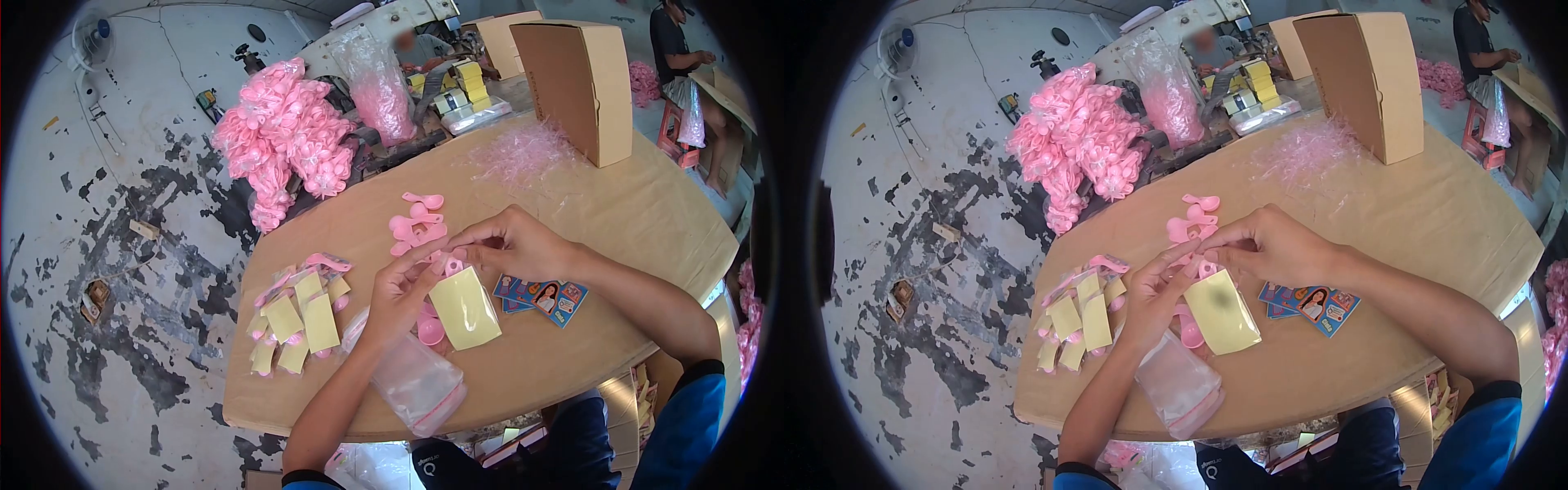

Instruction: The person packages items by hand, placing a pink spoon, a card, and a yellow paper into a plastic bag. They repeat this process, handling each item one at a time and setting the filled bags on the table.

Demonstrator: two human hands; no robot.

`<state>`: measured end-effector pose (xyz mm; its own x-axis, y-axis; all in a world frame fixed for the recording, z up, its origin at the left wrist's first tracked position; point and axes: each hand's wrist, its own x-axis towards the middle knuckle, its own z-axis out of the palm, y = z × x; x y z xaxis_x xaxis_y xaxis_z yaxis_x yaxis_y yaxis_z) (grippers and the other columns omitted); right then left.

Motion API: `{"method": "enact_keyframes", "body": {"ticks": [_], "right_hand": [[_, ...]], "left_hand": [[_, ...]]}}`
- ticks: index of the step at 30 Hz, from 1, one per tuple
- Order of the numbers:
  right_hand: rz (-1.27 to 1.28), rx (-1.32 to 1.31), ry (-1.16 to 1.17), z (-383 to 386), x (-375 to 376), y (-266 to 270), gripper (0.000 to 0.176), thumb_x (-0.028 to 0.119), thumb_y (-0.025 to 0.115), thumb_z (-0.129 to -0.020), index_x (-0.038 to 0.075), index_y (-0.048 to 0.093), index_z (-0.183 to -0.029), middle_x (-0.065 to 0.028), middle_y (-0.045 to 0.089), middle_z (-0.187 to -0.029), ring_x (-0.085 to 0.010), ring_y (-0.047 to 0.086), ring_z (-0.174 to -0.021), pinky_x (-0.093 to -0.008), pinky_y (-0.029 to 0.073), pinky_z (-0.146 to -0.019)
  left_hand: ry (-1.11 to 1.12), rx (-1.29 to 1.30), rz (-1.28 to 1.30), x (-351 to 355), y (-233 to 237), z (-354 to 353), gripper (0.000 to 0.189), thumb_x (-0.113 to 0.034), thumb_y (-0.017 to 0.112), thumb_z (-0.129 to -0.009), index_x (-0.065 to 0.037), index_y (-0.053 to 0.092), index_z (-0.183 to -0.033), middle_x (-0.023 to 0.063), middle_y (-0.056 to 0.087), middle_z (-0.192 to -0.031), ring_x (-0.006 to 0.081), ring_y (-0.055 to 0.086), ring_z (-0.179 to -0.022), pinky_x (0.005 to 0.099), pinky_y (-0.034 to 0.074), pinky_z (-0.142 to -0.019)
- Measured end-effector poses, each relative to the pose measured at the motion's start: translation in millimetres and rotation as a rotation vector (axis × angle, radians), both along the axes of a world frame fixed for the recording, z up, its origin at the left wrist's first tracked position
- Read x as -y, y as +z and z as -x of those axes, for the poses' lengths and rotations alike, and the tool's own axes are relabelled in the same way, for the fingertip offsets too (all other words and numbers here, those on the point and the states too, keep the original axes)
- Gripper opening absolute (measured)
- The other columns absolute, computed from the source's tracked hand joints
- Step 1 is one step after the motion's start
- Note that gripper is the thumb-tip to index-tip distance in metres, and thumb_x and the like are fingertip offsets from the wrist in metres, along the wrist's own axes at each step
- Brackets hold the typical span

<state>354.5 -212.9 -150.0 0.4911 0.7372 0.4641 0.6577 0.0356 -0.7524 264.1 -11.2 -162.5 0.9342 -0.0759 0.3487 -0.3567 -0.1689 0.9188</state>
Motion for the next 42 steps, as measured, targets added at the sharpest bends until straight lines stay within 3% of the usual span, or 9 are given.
{"method": "enact_keyframes", "body": {"ticks": [2,5,8,11,17,20,23,29,42], "right_hand": [[-0.002,0.011,-0.009,2,2,3,0.024,0.009,0.061,-0.093,0.005,0.067,-0.116,-0.0094,0.073,-0.096,-0.006,0.062,-0.083,-0.0265,0.052,-0.076],[-0.048,0.055,-0.005,-5,1,-4,0.024,0.01,0.061,-0.093,0.007,0.068,-0.115,-0.013,0.072,-0.088,-0.0067,0.061,-0.074,-0.0265,0.05,-0.069],[-0.093,0.008,0.038,-8,2,-5,0.027,0.006,0.06,-0.091,0.008,0.068,-0.117,-0.0118,0.073,-0.088,-0.0061,0.061,-0.076,-0.0265,0.05,-0.07],[0.061,-0.042,0.048,-9,10,4,0.035,-0.004,0.056,-0.086,0.003,0.066,-0.118,-0.0096,0.073,-0.102,-0.0075,0.063,-0.09,-0.0279,0.051,-0.083],[0.055,-0.016,0.1,-12,13,4,0.037,-0.005,0.057,-0.081,0.007,0.07,-0.113,-0.0097,0.073,-0.097,-0.0111,0.065,-0.084,-0.0283,0.051,-0.082],[0.053,0.151,0.168,-21,15,0,0.034,-0.002,0.056,-0.082,0.008,0.071,-0.11,-0.0102,0.073,-0.088,-0.0117,0.066,-0.074,-0.0268,0.053,-0.07],[0.045,0.168,0.214,-21,16,2,0.032,-0.002,0.055,-0.081,0.006,0.072,-0.107,-0.0102,0.073,-0.088,-0.0124,0.067,-0.075,-0.0271,0.054,-0.068],[0.162,0.034,0.258,-18,23,11,0.032,-0.003,0.053,-0.081,0.005,0.073,-0.105,-0.0102,0.073,-0.088,-0.0121,0.068,-0.076,-0.026,0.053,-0.07],[0.148,0.118,0.266,-15,23,12,0.031,-0.004,0.053,-0.079,0.003,0.073,-0.101,-0.0119,0.073,-0.088,-0.0136,0.069,-0.077,-0.0268,0.054,-0.072]], "left_hand": [[-0.035,0.045,0.049,-3,-6,-4,0.036,-0.007,0.057,-0.096,-0.001,0.053,-0.131,0.011,0.065,-0.113,0.0129,0.065,-0.095,0.0255,0.056,-0.078],[-0.07,0.0,0.008,-3,-1,-2,0.036,-0.006,0.056,-0.096,-0.001,0.052,-0.131,0.0109,0.065,-0.113,0.0125,0.063,-0.099,0.0261,0.054,-0.081],[-0.104,-0.008,0.016,0,4,1,0.032,-0.006,0.056,-0.097,-0.001,0.053,-0.128,0.0103,0.066,-0.111,0.0122,0.063,-0.1,0.0267,0.052,-0.087],[-0.122,-0.003,-0.03,-8,-3,-4,0.027,-0.007,0.055,-0.097,-0.001,0.056,-0.123,0.0085,0.066,-0.109,0.0126,0.061,-0.102,0.0268,0.05,-0.089],[-0.124,-0.011,-0.097,-8,3,-1,0.018,-0.008,0.054,-0.097,-0.002,0.061,-0.112,0.0053,0.065,-0.107,0.0116,0.06,-0.101,0.0264,0.048,-0.086],[-0.175,0.011,-0.187,-16,-3,-7,0.017,-0.007,0.054,-0.098,0.0,0.059,-0.112,0.0057,0.065,-0.105,0.0115,0.061,-0.099,0.0258,0.049,-0.084],[-0.177,-0.001,-0.168,-15,-2,-5,0.015,-0.006,0.054,-0.097,0.0,0.06,-0.11,0.0058,0.066,-0.105,0.0119,0.061,-0.098,0.026,0.049,-0.085],[-0.202,-0.028,-0.233,-18,3,-2,0.014,-0.003,0.053,-0.095,0.001,0.063,-0.105,0.0064,0.065,-0.102,0.0133,0.062,-0.097,0.0271,0.048,-0.085],[-0.262,-0.073,-0.229,-30,1,-2,0.015,-0.005,0.048,-0.093,0.001,0.061,-0.097,0.0026,0.06,-0.093,0.0103,0.057,-0.087,0.0244,0.05,-0.075]]}}
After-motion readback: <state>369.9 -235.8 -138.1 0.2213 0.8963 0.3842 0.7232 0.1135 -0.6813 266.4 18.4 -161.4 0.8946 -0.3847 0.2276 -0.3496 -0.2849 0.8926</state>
